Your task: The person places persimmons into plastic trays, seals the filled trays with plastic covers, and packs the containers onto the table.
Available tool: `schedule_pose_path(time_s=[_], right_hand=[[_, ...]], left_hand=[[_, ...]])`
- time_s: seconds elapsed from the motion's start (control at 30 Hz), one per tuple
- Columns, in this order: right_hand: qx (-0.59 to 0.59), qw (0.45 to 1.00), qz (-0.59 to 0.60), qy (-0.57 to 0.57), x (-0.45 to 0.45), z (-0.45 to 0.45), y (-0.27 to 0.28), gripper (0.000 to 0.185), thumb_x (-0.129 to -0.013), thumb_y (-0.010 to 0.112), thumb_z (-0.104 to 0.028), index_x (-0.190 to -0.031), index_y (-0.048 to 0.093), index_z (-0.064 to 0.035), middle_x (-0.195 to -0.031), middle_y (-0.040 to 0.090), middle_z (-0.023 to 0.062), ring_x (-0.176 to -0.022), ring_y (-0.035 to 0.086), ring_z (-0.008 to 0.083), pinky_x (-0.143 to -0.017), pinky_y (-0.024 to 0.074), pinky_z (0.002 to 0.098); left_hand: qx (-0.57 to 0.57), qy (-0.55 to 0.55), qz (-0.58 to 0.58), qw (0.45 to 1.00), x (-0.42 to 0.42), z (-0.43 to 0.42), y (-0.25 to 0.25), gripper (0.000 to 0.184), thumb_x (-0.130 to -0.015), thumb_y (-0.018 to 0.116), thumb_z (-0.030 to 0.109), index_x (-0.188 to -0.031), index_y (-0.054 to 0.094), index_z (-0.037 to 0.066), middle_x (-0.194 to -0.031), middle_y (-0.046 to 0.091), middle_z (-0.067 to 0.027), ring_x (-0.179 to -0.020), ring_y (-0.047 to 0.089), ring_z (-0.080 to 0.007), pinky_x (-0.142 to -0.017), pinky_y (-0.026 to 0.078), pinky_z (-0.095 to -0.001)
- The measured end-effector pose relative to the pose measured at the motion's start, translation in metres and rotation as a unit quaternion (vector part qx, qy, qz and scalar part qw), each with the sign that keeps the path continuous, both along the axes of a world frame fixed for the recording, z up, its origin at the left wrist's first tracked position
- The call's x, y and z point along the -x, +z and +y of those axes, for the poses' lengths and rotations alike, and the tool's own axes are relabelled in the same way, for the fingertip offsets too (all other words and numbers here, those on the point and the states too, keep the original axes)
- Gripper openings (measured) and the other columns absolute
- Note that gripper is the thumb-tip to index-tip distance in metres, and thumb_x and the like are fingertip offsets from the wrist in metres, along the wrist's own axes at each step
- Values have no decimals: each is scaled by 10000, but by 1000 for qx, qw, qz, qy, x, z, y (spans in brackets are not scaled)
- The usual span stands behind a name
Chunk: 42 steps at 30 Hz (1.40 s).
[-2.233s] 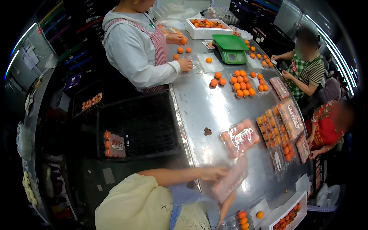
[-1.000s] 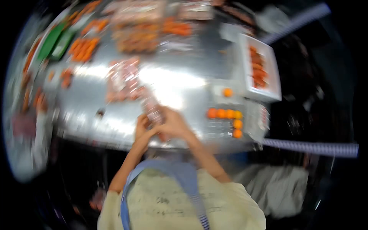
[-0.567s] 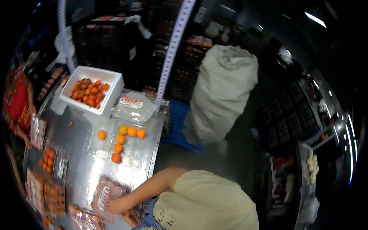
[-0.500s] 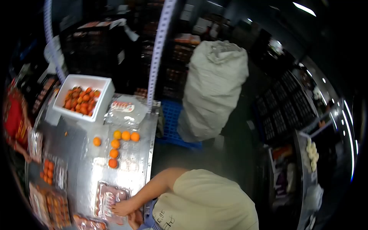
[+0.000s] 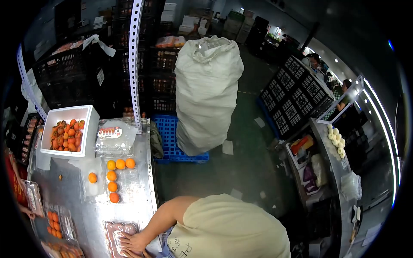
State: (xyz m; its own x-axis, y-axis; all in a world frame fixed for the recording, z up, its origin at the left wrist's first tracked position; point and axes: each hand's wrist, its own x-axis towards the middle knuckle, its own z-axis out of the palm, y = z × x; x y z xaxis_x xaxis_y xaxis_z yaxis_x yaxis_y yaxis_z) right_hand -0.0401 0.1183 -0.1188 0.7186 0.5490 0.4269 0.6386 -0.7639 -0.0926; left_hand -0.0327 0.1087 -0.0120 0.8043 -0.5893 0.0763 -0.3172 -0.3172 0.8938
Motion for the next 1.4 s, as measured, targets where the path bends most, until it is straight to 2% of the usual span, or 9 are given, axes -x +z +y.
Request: schedule_pose_path(time_s=[0.53, 0.7, 0.73, 0.77, 0.83, 0.97, 1.07, 1.27, 1.4], right_hand=[[225, 972, 30, 67, -10, 6, 39, 552, -788, 497, -269, -1081, 494, 198, -1116, 465, 418, -1044, 444, 600, -714, 348, 775], [613, 784, -15, -99, -25, 104, -3, 342, -735, 546, -281, -818, 667, 28, -876, 624, 224, -883, 555, 454, -622, 408, 676], [353, 935, 33, 20, -26, 55, 10, 287, -710, 552, -296, -704, 667, -32, -779, 621, 161, -806, 561, 381, -609, 415, 610], [122, 967, 90, 206, -26, 6, 30, 260, -685, 558, -310, -591, 666, -92, -682, 619, 97, -729, 566, 308, -597, 422, 543], [-45, 983, 7, 178, -20, 4, 5, 200, -626, 601, -224, -518, 593, -56, -545, 567, 106, -553, 559, 257, -472, 417, 391], [-62, 951, 296, 70, -19, -14, 63, 486, -715, 603, -273, -1049, 549, 77, -1007, 581, 241, -931, 577, 367, -866, 437, 441], [109, 991, 47, 62, -10, -29, 94, 440, -767, 522, -104, -1150, 478, 109, -1141, 505, 323, -996, 546, 463, -729, 531, 422], [126, 986, 58, 96, -8, -19, 111, 387, -776, 513, -104, -1102, 507, 105, -1121, 526, 329, -957, 570, 475, -700, 530, 455], [101, 971, 182, 119, -23, -21, 136, 291, -748, 534, -92, -993, 534, 65, -1002, 585, 241, -867, 619, 375, -639, 532, 428]], left_hand=[[-106, -19, -103, 989, -6, 30, -6, 648, -828, 443, 520, -1250, 483, 31, -1258, 501, -179, -1219, 395, -355, -1041, 219, -481], [-127, 2, -141, 982, -11, 62, -19, 680, -829, 423, 564, -1242, 498, 29, -1262, 503, -187, -1235, 381, -370, -1054, 192, -493], [-136, 15, -150, 979, -11, 77, -25, 687, -829, 420, 572, -1241, 501, 29, -1262, 504, -188, -1238, 378, -373, -1057, 187, -496], [-144, 37, -156, 976, -9, 98, -32, 694, -829, 416, 581, -1239, 504, 28, -1263, 504, -190, -1241, 375, -376, -1060, 182, -498], [-172, 92, -176, 965, 6, 131, -35, 709, -829, 408, 599, -1236, 510, 27, -1265, 506, -193, -1247, 369, -382, -1065, 171, -503], [-216, 302, -235, 898, 32, 139, -36, 623, -820, 494, 524, -1234, 517, 59, -1364, 403, -178, -1296, 271, -417, -1047, 142, -566], [-126, 507, -86, 848, 54, 123, -32, 858, -697, 730, 302, -1374, 275, 36, -1414, 213, -239, -1290, 238, -403, -1053, 222, -459], [254, 524, 217, 783, 56, 127, -47, 907, -670, 715, -42, -1368, 140, 12, -1308, 363, -204, -1116, 485, -263, -837, 485, -329], [246, 518, 249, 780, 55, 130, -33, 884, -683, 655, -124, -1372, 135, 63, -1257, 437, -193, -983, 576, -239, -771, 521, -301]])
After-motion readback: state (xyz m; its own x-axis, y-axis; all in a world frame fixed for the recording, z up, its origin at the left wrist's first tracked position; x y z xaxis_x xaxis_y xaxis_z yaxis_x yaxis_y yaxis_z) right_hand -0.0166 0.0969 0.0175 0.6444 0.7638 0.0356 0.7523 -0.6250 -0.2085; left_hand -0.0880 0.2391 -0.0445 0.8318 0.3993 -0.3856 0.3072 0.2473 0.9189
